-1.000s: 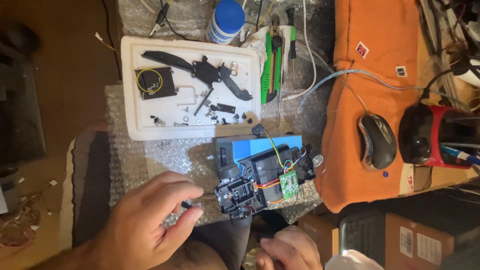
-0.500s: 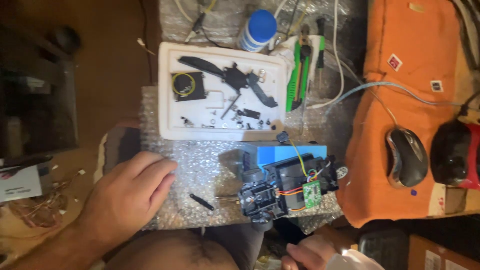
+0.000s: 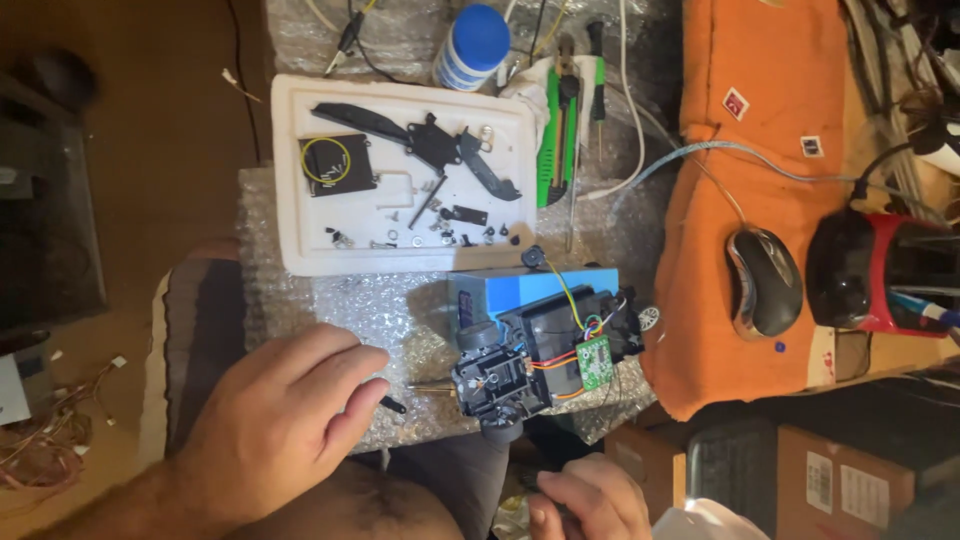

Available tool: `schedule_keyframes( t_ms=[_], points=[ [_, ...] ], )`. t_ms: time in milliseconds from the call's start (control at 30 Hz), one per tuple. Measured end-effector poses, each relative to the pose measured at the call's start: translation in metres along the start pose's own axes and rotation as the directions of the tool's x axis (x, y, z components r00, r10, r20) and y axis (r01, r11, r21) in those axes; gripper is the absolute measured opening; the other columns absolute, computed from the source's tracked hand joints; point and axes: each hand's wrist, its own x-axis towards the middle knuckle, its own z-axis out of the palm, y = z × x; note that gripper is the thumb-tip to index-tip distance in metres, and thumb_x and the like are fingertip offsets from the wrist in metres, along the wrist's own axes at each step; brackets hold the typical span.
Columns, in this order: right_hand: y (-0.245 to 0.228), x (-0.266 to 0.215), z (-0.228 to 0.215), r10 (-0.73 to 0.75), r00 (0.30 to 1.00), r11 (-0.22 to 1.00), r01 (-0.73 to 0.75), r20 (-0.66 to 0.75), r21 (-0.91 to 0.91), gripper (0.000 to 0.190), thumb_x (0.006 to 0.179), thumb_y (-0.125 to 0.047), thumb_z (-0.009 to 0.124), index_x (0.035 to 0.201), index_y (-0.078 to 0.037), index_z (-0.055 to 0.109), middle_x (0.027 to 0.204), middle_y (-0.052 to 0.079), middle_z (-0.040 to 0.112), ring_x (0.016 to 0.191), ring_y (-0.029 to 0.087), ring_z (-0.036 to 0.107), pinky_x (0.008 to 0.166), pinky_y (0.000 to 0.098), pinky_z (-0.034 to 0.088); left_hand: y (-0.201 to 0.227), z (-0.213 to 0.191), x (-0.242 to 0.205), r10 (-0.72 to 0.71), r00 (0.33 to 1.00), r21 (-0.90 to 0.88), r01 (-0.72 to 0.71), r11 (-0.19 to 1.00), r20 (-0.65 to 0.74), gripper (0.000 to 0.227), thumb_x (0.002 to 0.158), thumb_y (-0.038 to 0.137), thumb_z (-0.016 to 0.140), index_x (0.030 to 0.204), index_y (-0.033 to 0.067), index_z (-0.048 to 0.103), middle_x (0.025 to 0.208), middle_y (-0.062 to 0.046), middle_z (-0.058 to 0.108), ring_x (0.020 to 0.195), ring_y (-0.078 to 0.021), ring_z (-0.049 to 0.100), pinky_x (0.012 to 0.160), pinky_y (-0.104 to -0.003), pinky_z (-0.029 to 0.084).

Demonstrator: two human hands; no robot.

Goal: Assembling and wiring a small robotic vehicle chassis using pliers and manual manipulation

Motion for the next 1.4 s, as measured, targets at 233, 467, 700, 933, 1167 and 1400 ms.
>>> schedule_keyframes(
  t_ms=[233, 467, 700, 933, 1167, 1400],
  points=[
    [-0.001, 0.004, 0.008, 0.033, 0.999, 0.999, -0.033, -0.022, 0.035, 0.020, 0.087, -0.039, 0.065, 0.085, -0.021, 0.073, 0.075, -0.002, 0.066, 0.068, 0.012, 0.065, 0.075, 0.0258, 0.056, 0.005, 0.002, 0.001, 0.045, 0.999, 0.038, -0.044, 0.998, -0.030, 0.009, 0.095, 0.017, 0.064, 0.101, 0.0107, 0.067, 0.092, -0.002, 0.063, 0.078, -0.0219, 0.061, 0.076, -0.034, 0.051],
    [0.015, 0.003, 0.019, -0.036, 0.999, 0.998, 0.038, -0.031, 0.059, 0.016, 0.085, -0.038, 0.068, 0.085, -0.022, 0.073, 0.073, -0.002, 0.067, 0.061, 0.012, 0.064, 0.065, 0.0238, 0.054, 0.005, -0.001, 0.008, 0.054, 0.997, 0.014, -0.054, 0.998, -0.049, 0.007, 0.093, 0.014, 0.065, 0.096, 0.0078, 0.066, 0.089, -0.006, 0.064, 0.073, -0.0227, 0.061, 0.069, -0.035, 0.050],
    [0.027, -0.014, 0.020, -0.008, 1.000, 0.998, 0.007, 0.009, 0.057, 0.016, 0.084, -0.040, 0.068, 0.088, -0.025, 0.073, 0.076, -0.002, 0.067, 0.062, 0.009, 0.065, 0.064, 0.0226, 0.052, -0.030, -0.008, 0.004, -0.105, 0.993, 0.334, 0.118, 0.935, -0.058, 0.009, 0.093, 0.016, 0.068, 0.102, 0.0145, 0.070, 0.103, 0.002, 0.068, 0.088, -0.0205, 0.067, 0.076, -0.034, 0.053],
    [0.019, -0.024, 0.014, 0.212, 0.963, 0.976, -0.218, 0.169, 0.018, 0.013, 0.079, -0.033, 0.073, 0.087, -0.025, 0.077, 0.084, -0.004, 0.069, 0.074, 0.010, 0.068, 0.073, 0.0256, 0.052, -0.035, 0.011, 0.006, -0.020, 1.000, 0.417, 0.027, 0.909, -0.021, 0.011, 0.091, 0.014, 0.076, 0.092, 0.0103, 0.065, 0.085, -0.002, 0.059, 0.065, -0.0203, 0.062, 0.066, -0.034, 0.055],
    [0.029, -0.036, 0.020, 0.081, 0.991, 0.996, -0.076, 0.107, -0.045, 0.011, 0.077, -0.032, 0.075, 0.088, -0.030, 0.075, 0.086, -0.007, 0.071, 0.081, 0.010, 0.071, 0.081, 0.0251, 0.052, -0.035, 0.023, 0.001, -0.085, 0.986, 0.401, 0.020, 0.916, 0.146, 0.022, 0.090, 0.031, 0.072, 0.082, 0.0174, 0.057, 0.081, -0.002, 0.054, 0.066, -0.0252, 0.062, 0.063, -0.039, 0.050],
    [0.001, -0.001, 0.032, -0.064, 0.997, 0.973, 0.071, -0.041, 0.218, 0.022, 0.090, -0.039, 0.066, 0.082, -0.019, 0.072, 0.070, -0.001, 0.062, 0.053, 0.013, 0.058, 0.054, 0.0235, 0.051, -0.031, 0.016, -0.003, -0.038, 0.955, 0.416, -0.092, 0.905, 0.294, 0.015, 0.075, 0.016, 0.065, 0.075, 0.0155, 0.051, 0.075, -0.005, 0.047, 0.058, -0.0311, 0.055, 0.057, -0.049, 0.048]
  ],
)
